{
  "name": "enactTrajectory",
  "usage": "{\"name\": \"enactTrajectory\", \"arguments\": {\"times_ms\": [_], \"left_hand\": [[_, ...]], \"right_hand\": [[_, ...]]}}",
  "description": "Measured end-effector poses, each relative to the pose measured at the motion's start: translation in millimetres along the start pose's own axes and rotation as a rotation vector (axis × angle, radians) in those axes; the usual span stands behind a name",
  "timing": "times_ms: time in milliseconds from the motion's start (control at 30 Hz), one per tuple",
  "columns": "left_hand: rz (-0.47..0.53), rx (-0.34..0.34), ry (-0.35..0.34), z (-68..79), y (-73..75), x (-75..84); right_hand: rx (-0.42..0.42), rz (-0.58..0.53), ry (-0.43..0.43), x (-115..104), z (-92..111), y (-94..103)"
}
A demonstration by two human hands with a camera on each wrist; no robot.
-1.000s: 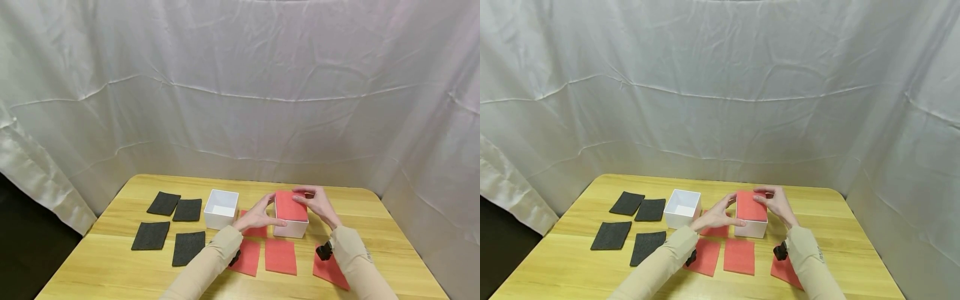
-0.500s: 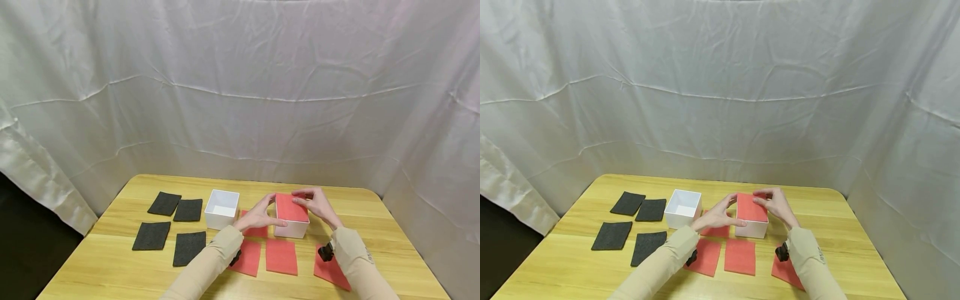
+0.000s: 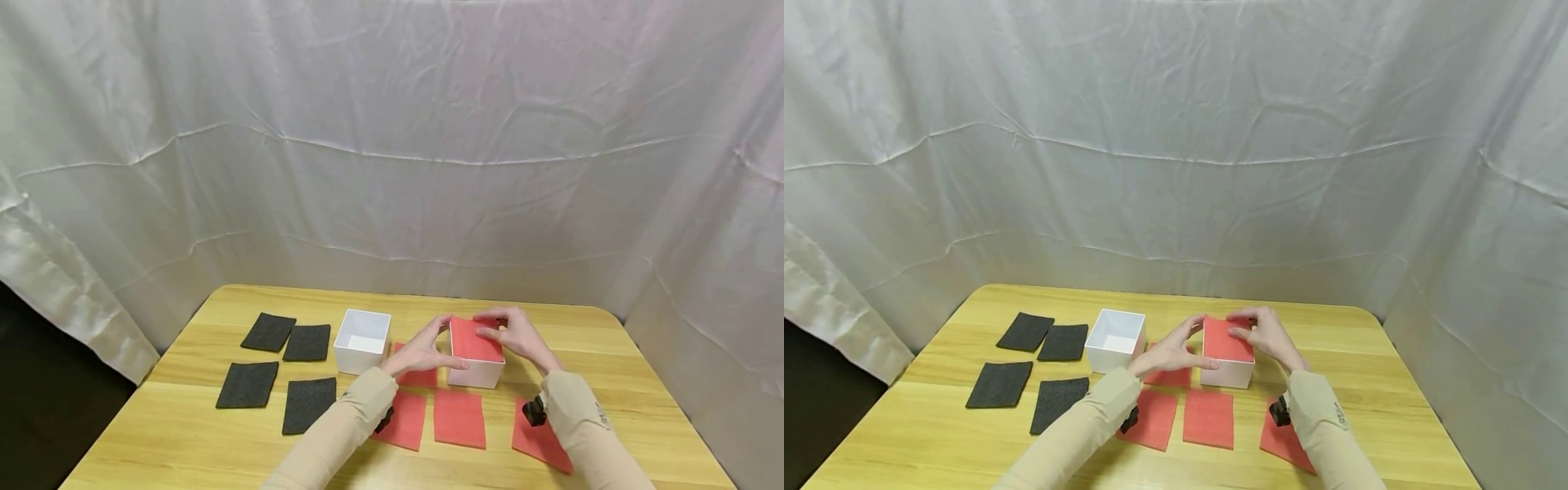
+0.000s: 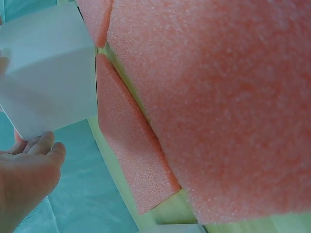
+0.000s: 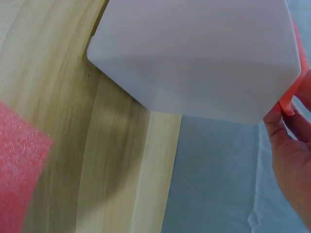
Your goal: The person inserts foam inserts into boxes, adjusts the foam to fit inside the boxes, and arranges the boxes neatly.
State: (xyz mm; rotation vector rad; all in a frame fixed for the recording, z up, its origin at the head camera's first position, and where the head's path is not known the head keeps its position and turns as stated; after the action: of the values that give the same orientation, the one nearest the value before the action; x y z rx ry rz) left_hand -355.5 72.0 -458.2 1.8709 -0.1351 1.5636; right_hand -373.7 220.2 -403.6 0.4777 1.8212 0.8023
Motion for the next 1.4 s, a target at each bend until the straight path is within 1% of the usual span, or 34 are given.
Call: {"name": "enactTrajectory", "arguments": {"times_ms": [167, 333, 500, 567, 633, 867, 1033, 1133, 1267, 1400], "left_hand": [[0.008, -0.011, -0.005, -0.5, -0.1, 0.5], [0.006, -0.011, 0.003, 0.0, -0.5, 0.1], [0.001, -0.007, 0.006, 0.5, -0.6, 0.4], [0.001, -0.007, 0.006, 1.0, -0.7, 0.8], [0.006, -0.008, 0.008, 1.2, -0.8, 0.9], [0.012, -0.005, 0.004, 1.3, -0.2, 2.2], [0.008, -0.007, -0.011, 0.6, -0.8, 4.2], [0.012, -0.007, -0.005, 0.8, -0.6, 3.9], [0.007, -0.003, -0.005, 0.6, 0.3, 4.1], [0.008, -0.004, -0.002, 1.3, 0.0, 4.2]], "right_hand": [[0.012, 0.069, 0.023, -4.7, 0.3, -1.3], [0.040, 0.127, 0.018, -4.9, 1.0, -2.4], [0.091, 0.105, 0.028, -5.6, 4.5, 1.6], [0.088, 0.092, 0.041, -7.3, 6.5, 2.3], [0.067, 0.083, 0.056, -10.4, 8.1, 1.4], [-0.081, 0.081, 0.130, -21.3, 10.4, -14.3], [-0.140, 0.092, 0.177, -21.0, 9.3, -24.0], [-0.165, 0.110, 0.204, -21.5, 8.3, -27.8], [-0.179, 0.139, 0.242, -24.9, 8.3, -31.2], [-0.163, 0.124, 0.221, -24.0, 10.2, -26.9]]}}
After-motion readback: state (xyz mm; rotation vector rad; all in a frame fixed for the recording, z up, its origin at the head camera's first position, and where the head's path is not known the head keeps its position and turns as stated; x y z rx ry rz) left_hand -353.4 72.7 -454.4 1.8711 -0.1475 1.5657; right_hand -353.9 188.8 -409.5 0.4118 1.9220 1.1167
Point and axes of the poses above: each hand's wrist, its own z-axis away from the middle knuckle, its own y-axis out of the back of the hand, x = y × z, the point moved 10 cm from there along -z, towards the middle knuckle, and after that the axes turned 4 degrees about -y, right-handed, at the moved point
